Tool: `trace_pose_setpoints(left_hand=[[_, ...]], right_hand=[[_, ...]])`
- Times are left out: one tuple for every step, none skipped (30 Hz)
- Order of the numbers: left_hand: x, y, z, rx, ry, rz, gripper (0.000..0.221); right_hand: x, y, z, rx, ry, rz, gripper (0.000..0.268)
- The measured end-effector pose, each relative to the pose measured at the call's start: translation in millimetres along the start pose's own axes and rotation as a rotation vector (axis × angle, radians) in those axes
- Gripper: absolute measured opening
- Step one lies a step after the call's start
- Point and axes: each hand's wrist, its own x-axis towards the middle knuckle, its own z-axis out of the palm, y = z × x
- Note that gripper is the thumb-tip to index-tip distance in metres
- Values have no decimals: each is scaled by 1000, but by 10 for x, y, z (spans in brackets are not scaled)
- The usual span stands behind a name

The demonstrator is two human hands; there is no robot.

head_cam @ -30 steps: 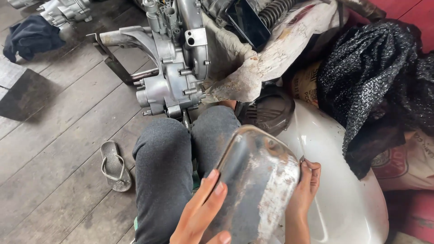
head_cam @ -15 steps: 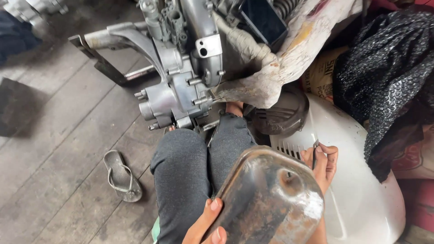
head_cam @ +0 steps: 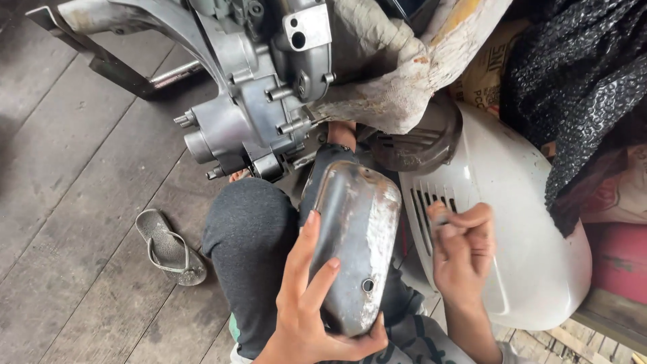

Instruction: Scraping residue or paint off a metal motorcycle component using a small metal blade and a brush.

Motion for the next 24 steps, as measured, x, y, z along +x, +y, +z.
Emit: trace_pose_setpoints(left_hand=[[12, 7, 4, -2, -6, -6, 97], [22, 10, 12, 19, 0, -11, 96], [30, 12, 18, 40, 7, -17, 97], [17, 3, 46, 41, 6, -23, 97], [7, -5, 73, 46, -15, -10, 98], [2, -18, 100, 48, -36, 5, 99], [-8, -4, 124, 48, -38, 0, 99], [-13, 6, 154, 71, -46, -13, 98], [-18, 16, 186, 94, -54, -27, 98], [-1, 31, 195, 88, -60, -30, 98], [16, 44, 202, 113, -71, -35, 97], [31, 58, 207, 140, -80, -41, 96], [56, 64, 195, 137, -84, -44, 96], [77, 72, 179, 163, -128, -69, 96], [96, 79, 160, 189, -173, -94, 95], [127, 96, 150, 188, -175, -100, 95], [155, 115, 136, 194, -179, -115, 100], [178, 134, 125, 201, -181, -131, 104], [201, 152, 124, 202, -181, -138, 104], [222, 176, 118, 207, -198, -153, 104], [240, 201, 112, 213, -215, -169, 105], [246, 211, 115, 213, -215, -176, 105], [251, 221, 119, 220, -215, -181, 104], [258, 230, 120, 227, -217, -184, 104]], right_hand=[[32, -15, 56, -2, 6, 6, 23], [71, -21, 111, -141, -144, -41, 21], [110, -26, 167, -278, -295, -89, 18], [125, -52, 200, -278, -295, -83, 18], [142, -78, 235, -349, -348, -81, 17], [163, -104, 271, -420, -398, -80, 17], [200, -122, 289, -421, -397, -76, 17], [238, -144, 301, -534, -421, -128, 15], [279, -165, 312, -647, -444, -180, 15], [297, -175, 300, -651, -439, -175, 15], [315, -183, 290, -685, -446, -174, 13], [337, -188, 283, -717, -456, -172, 13], [346, -220, 317, -720, -454, -167, 13], [352, -250, 353, -772, -466, -196, 13], [355, -278, 392, -824, -478, -224, 13], [367, -282, 413, -825, -479, -218, 13], [374, -286, 435, -848, -496, -270, 15], [381, -287, 456, -869, -515, -322, 18], [387, -273, 443, -868, -518, -317, 18], [387, -263, 434, -870, -523, -329, 18], [384, -254, 424, -873, -527, -342, 19], [376, -262, 425, -873, -531, -335, 19], [368, -271, 424, -860, -547, -333, 20], [358, -281, 425, -848, -561, -330, 22]])
